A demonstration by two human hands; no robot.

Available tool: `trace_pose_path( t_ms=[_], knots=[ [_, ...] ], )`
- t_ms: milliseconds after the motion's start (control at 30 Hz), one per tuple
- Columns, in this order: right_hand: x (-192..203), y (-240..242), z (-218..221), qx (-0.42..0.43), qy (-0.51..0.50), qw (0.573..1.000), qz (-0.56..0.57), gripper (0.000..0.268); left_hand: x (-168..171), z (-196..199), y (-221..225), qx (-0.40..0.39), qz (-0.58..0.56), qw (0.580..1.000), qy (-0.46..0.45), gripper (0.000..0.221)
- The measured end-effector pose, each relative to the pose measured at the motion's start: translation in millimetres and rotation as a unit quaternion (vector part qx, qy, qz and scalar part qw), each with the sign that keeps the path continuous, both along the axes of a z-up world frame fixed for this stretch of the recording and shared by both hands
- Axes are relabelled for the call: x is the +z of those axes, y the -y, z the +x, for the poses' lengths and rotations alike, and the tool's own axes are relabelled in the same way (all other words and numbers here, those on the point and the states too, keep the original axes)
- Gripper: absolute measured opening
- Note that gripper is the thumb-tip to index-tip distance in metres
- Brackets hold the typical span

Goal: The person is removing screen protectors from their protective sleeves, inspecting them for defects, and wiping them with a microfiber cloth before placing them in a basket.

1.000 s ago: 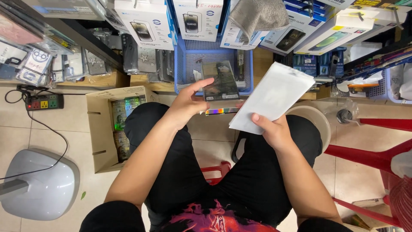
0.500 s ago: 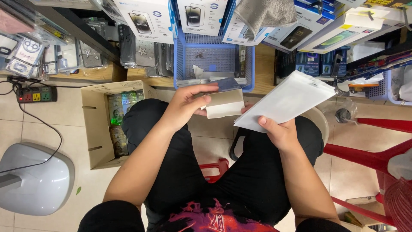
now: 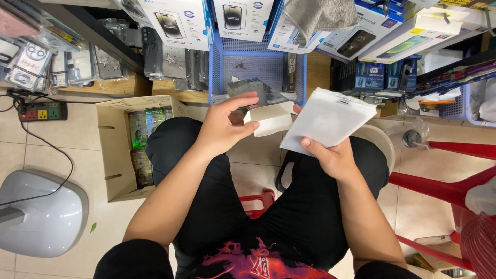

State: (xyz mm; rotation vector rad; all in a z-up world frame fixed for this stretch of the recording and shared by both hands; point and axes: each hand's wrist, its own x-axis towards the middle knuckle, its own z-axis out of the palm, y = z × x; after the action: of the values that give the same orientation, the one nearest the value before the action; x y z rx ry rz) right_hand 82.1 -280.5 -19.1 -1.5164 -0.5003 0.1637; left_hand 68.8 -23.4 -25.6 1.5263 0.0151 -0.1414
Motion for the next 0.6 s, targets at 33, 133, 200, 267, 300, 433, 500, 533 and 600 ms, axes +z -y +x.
trace_pose_path(
  t_ms=[33, 133, 200, 267, 300, 433, 500, 533, 600],
  knots=[
    [0, 2, 1, -0.015, -0.018, 1.000, -0.006, 0.031, 2, 1, 0, -0.005, -0.013, 1.000, 0.007, 0.048],
    [3, -1, 0, -0.022, -0.039, 0.999, 0.009, 0.033, -7, 2, -2, -0.002, -0.063, 0.998, 0.009, 0.048],
    [5, -5, -4, -0.027, -0.060, 0.997, 0.036, 0.036, -1, 2, -3, -0.002, -0.071, 0.997, 0.008, 0.048],
    [6, -6, -8, -0.035, -0.080, 0.994, 0.062, 0.039, 1, 2, -2, -0.005, -0.080, 0.997, 0.008, 0.047],
    [5, -6, -9, -0.021, -0.095, 0.990, 0.106, 0.040, 1, 3, -3, -0.006, -0.095, 0.995, 0.009, 0.048],
    [-3, -4, -9, 0.018, -0.129, 0.963, 0.235, 0.030, -8, 2, 1, -0.018, -0.122, 0.992, 0.029, 0.052],
    [-18, 4, -4, 0.031, -0.141, 0.952, 0.270, 0.029, -6, 1, 4, -0.024, -0.130, 0.991, 0.030, 0.053],
    [-26, 7, -2, 0.045, -0.152, 0.939, 0.305, 0.029, -5, 0, 6, -0.031, -0.139, 0.989, 0.032, 0.055],
    [-14, 3, -1, 0.051, -0.156, 0.935, 0.315, 0.028, -6, 1, 4, -0.028, -0.130, 0.991, 0.028, 0.054]
  ],
)
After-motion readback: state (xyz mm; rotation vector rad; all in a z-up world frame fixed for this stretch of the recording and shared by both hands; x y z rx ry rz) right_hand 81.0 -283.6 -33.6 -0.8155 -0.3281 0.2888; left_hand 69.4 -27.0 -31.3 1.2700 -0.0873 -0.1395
